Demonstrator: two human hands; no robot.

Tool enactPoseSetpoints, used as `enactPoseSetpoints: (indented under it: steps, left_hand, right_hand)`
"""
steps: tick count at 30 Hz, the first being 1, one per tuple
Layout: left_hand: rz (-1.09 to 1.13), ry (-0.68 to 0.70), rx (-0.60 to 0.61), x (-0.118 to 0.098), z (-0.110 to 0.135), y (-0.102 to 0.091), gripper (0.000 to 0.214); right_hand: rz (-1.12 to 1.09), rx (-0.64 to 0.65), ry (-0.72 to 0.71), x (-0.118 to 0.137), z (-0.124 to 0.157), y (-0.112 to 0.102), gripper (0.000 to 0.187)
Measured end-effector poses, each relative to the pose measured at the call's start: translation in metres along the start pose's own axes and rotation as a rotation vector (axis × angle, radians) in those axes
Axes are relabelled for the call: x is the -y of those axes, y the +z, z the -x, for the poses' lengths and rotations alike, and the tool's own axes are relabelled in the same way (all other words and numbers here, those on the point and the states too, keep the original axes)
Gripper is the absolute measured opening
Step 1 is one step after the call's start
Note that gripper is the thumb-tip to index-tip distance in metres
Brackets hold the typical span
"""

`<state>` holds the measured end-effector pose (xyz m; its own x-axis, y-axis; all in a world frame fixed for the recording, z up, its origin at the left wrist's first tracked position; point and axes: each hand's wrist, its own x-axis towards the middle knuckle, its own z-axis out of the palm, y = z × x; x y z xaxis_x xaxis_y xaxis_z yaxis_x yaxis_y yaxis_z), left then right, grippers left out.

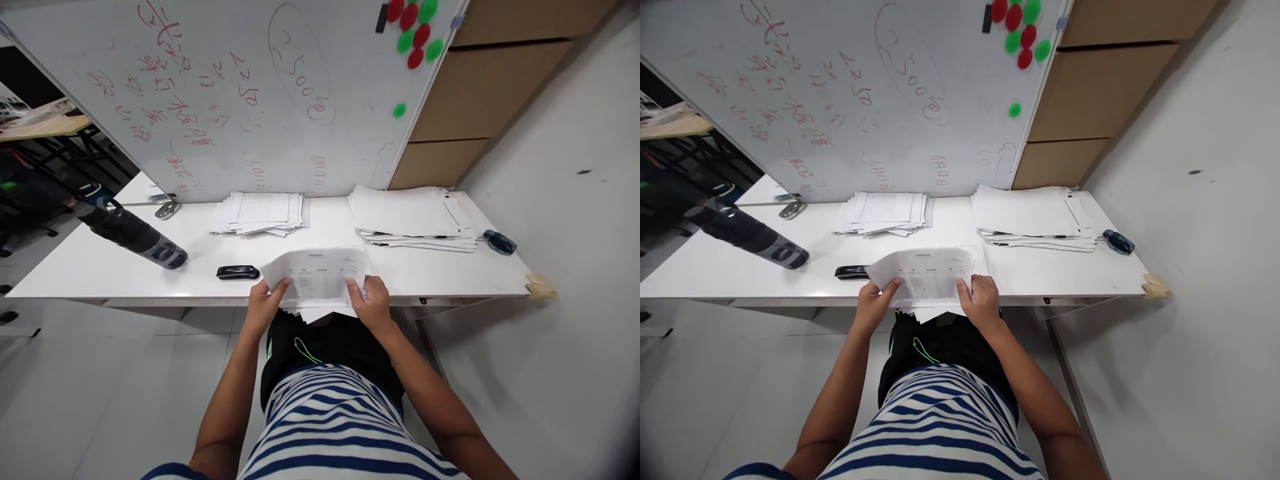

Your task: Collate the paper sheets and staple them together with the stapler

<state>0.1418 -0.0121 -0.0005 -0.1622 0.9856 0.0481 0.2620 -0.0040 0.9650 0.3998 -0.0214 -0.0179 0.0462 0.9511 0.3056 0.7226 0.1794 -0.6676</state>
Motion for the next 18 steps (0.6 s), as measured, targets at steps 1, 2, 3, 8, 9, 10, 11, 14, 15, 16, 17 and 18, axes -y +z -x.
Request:
enactPoseSetpoints:
  steps: [1,2,3,8,9,10,11,14,15,16,17,18]
  left_hand:
    - [0.006,-0.007,-0.002,-0.001,-0.001,-0.003,0.037]
    - [0.019,-0.024,0.002,-0.001,-0.001,-0.006,0.042]
    - [0.031,-0.046,0.01,-0.001,-0.002,-0.01,0.05]
    - [-0.209,-0.028,-0.103,0.009,-0.01,-0.04,0.067]
    - [-0.317,0.028,-0.133,0.013,-0.014,-0.049,0.064]
    - [-0.421,0.092,-0.147,0.018,-0.02,-0.059,0.061]
    - [-0.513,0.154,-0.144,0.023,-0.026,-0.069,0.059]
    - [-0.642,0.251,-0.059,0.041,-0.05,-0.093,0.055]
    - [-0.642,0.244,-0.032,0.047,-0.057,-0.099,0.05]
    - [-0.634,0.227,-0.017,0.052,-0.063,-0.103,0.044]
    - [-0.623,0.207,-0.012,0.056,-0.067,-0.106,0.039]
    - [-0.615,0.189,-0.018,0.06,-0.07,-0.107,0.034]
  right_hand:
    - [-0.066,0.043,0.039,0.002,0.0,-0.003,0.049]
    - [-0.152,0.097,0.087,0.003,0.001,-0.006,0.048]
    - [-0.249,0.155,0.139,0.005,0.001,-0.008,0.047]
    - [-0.529,0.263,0.32,0.014,-0.003,-0.009,0.043]
    - [-0.541,0.259,0.337,0.016,-0.005,-0.007,0.043]
    - [-0.549,0.259,0.35,0.018,-0.007,-0.006,0.043]
    - [-0.555,0.264,0.358,0.02,-0.009,-0.004,0.043]
    - [-0.591,0.295,0.345,0.029,-0.014,0.002,0.042]
    - [-0.606,0.301,0.33,0.033,-0.016,0.004,0.042]
    - [-0.618,0.303,0.312,0.037,-0.017,0.007,0.042]
    - [-0.627,0.304,0.296,0.041,-0.018,0.01,0.042]
    - [-0.635,0.303,0.284,0.044,-0.02,0.013,0.042]
